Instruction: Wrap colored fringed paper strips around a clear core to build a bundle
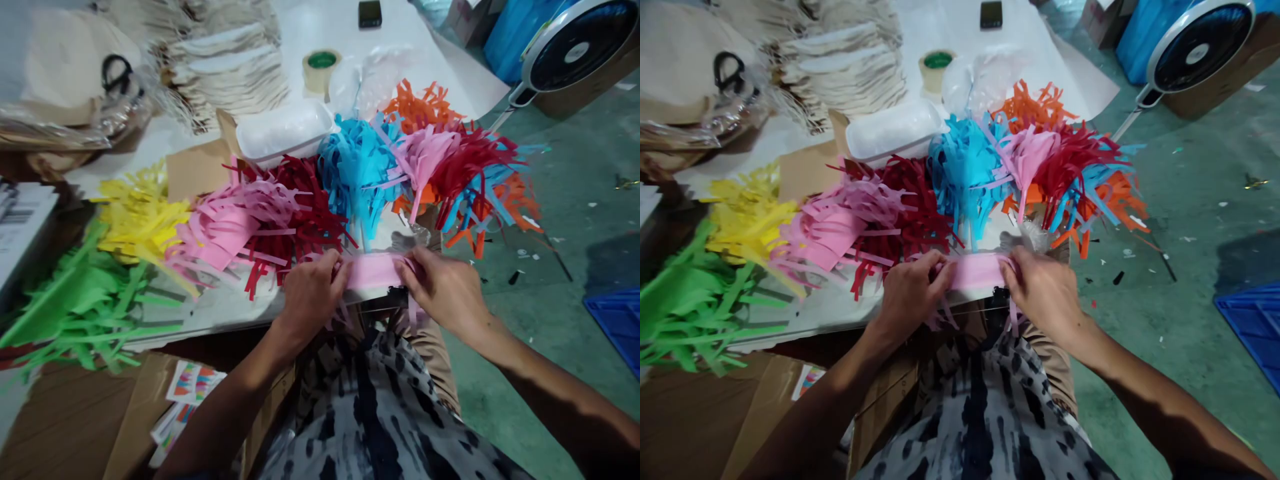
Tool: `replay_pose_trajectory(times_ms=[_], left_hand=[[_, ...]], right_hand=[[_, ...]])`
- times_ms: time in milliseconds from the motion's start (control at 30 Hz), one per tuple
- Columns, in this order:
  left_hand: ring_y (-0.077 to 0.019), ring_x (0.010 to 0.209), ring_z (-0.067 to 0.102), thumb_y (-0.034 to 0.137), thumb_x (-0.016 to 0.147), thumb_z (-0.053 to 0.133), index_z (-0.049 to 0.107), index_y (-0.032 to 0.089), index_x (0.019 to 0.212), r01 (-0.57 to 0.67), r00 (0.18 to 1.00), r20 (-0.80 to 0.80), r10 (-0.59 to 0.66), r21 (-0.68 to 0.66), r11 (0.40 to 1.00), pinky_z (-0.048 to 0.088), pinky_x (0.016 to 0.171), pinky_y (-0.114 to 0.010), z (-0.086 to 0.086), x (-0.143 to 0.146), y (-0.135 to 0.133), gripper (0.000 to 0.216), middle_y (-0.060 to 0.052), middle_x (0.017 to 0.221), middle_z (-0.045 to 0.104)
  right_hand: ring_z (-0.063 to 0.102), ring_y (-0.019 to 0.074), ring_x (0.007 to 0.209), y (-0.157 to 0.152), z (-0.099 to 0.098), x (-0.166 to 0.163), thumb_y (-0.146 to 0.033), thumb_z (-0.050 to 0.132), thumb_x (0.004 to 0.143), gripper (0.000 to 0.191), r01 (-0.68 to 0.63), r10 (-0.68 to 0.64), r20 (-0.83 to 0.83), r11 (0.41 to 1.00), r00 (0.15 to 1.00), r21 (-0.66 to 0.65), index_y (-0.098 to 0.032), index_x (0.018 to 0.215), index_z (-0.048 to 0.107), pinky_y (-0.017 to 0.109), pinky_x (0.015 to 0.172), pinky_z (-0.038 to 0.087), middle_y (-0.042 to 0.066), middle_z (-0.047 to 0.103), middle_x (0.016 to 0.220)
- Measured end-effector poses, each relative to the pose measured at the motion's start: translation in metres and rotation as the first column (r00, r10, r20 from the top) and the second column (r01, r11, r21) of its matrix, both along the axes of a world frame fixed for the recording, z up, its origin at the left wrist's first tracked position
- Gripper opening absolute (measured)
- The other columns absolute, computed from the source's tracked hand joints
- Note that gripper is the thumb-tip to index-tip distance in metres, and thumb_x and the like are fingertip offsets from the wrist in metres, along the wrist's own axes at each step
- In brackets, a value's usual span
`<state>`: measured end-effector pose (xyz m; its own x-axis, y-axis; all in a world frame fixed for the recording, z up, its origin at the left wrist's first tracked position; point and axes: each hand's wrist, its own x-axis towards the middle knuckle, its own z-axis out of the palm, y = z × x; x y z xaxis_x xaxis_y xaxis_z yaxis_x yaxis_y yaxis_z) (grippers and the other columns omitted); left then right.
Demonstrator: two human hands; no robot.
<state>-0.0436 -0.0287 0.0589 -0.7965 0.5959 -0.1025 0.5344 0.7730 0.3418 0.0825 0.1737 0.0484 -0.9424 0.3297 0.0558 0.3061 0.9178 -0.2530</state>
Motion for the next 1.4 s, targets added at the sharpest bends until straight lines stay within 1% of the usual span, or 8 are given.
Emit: replay_pose_trajectory(times_ms=[433,600,800,967,1067,1167,1233,1400], left_hand=[[-0.0273,0.068,0.069,0.051,0.107,0.049,0.071,0.022,0.102,0.039,0.992,-0.112,-0.065,-0.226,0.973,0.032,0.058,-0.032,0.003,-0.003,0.012,0.036,-0.007,0.073,0.072],[-0.0298,0.099,0.068,0.034,0.107,0.053,0.068,0.02,0.12,0.196,0.893,-0.398,-0.211,-0.079,0.977,0.048,0.079,-0.04,-0.002,-0.002,0.011,0.025,-0.013,0.105,0.074],[-0.0219,0.116,0.064,0.024,0.109,0.05,0.065,0.027,0.128,0.792,0.551,-0.303,-0.777,-0.102,0.602,0.049,0.096,-0.037,-0.002,-0.023,0.012,0.025,-0.006,0.124,0.072],[-0.0216,0.11,0.064,0.02,0.107,0.053,0.062,0.027,0.134,0.792,0.534,-0.253,-0.806,-0.185,0.583,0.049,0.093,-0.036,0.012,-0.018,0.011,0.03,-0.006,0.117,0.07],[-0.0229,0.111,0.063,0.021,0.106,0.055,0.062,0.028,0.136,0.771,0.545,-0.266,-0.795,-0.213,0.6,0.05,0.094,-0.037,0.016,-0.008,0.009,0.031,-0.006,0.115,0.069],[-0.0242,0.109,0.064,0.019,0.105,0.056,0.061,0.03,0.138,0.736,0.575,-0.298,-0.762,-0.218,0.641,0.051,0.093,-0.039,0.014,0.0,0.009,0.036,-0.006,0.112,0.067],[-0.0247,0.108,0.064,0.018,0.104,0.056,0.063,0.03,0.138,0.727,0.583,-0.308,-0.752,-0.217,0.652,0.051,0.093,-0.04,0.012,0.003,0.01,0.036,-0.007,0.113,0.067],[-0.0258,0.117,0.063,0.022,0.106,0.055,0.064,0.026,0.137,0.726,0.576,-0.323,-0.751,-0.219,0.652,0.052,0.104,-0.045,0.007,0.006,0.005,0.033,-0.01,0.123,0.067]], right_hand=[[0.061,0.0182,0.067,-0.006,-0.002,-0.004,-0.051,0.043,0.107,0.037,0.018,-0.018,0.0,0.995,1.0,0.102,-0.021,0.099,0.064,0.033,0.055,0.022,0.008,0.073,0.09],[0.063,0.0195,0.067,-0.011,-0.002,-0.004,-0.052,0.043,0.107,0.038,0.045,-0.04,-0.043,0.993,0.998,0.105,-0.021,0.11,0.065,0.032,0.054,0.023,0.009,0.076,0.094],[0.067,0.0219,0.074,0.001,-0.002,-0.002,-0.047,0.047,0.106,0.034,0.017,-0.016,-0.013,0.999,1.0,0.044,-0.022,0.119,0.065,0.032,0.055,0.029,0.01,0.077,0.107],[0.068,0.0195,0.074,0.074,0.012,0.021,-0.034,0.067,0.093,0.028,-0.036,0.044,0.048,0.989,0.998,-0.142,-0.021,0.117,0.071,0.032,0.063,0.043,0.008,0.078,0.102],[0.07,0.022,0.079,0.091,0.033,0.039,-0.023,0.063,0.091,0.028,0.074,-0.075,-0.067,0.997,0.995,-0.025,-0.017,0.116,0.074,0.036,0.069,0.048,0.013,0.078,0.11],[0.071,0.0292,0.112,0.057,0.043,0.052,-0.009,0.052,0.087,0.041,0.072,-0.05,-0.371,0.996,0.927,0.047,-0.019,0.12,0.073,0.046,0.097,0.054,0.015,0.075,0.127],[0.068,0.0303,0.123,0.02,0.036,0.055,-0.01,0.051,0.086,0.046,-0.164,0.174,-0.444,0.985,0.879,0.062,-0.028,0.122,0.073,0.051,0.111,0.05,0.008,0.077,0.125],[0.061,0.033,0.138,-0.025,-0.006,0.051,-0.022,0.051,0.098,0.05,-0.366,0.384,-0.194,0.923,0.903,0.121,-0.02,0.147,0.063,0.055,0.127,0.039,0.012,0.067,0.148]])
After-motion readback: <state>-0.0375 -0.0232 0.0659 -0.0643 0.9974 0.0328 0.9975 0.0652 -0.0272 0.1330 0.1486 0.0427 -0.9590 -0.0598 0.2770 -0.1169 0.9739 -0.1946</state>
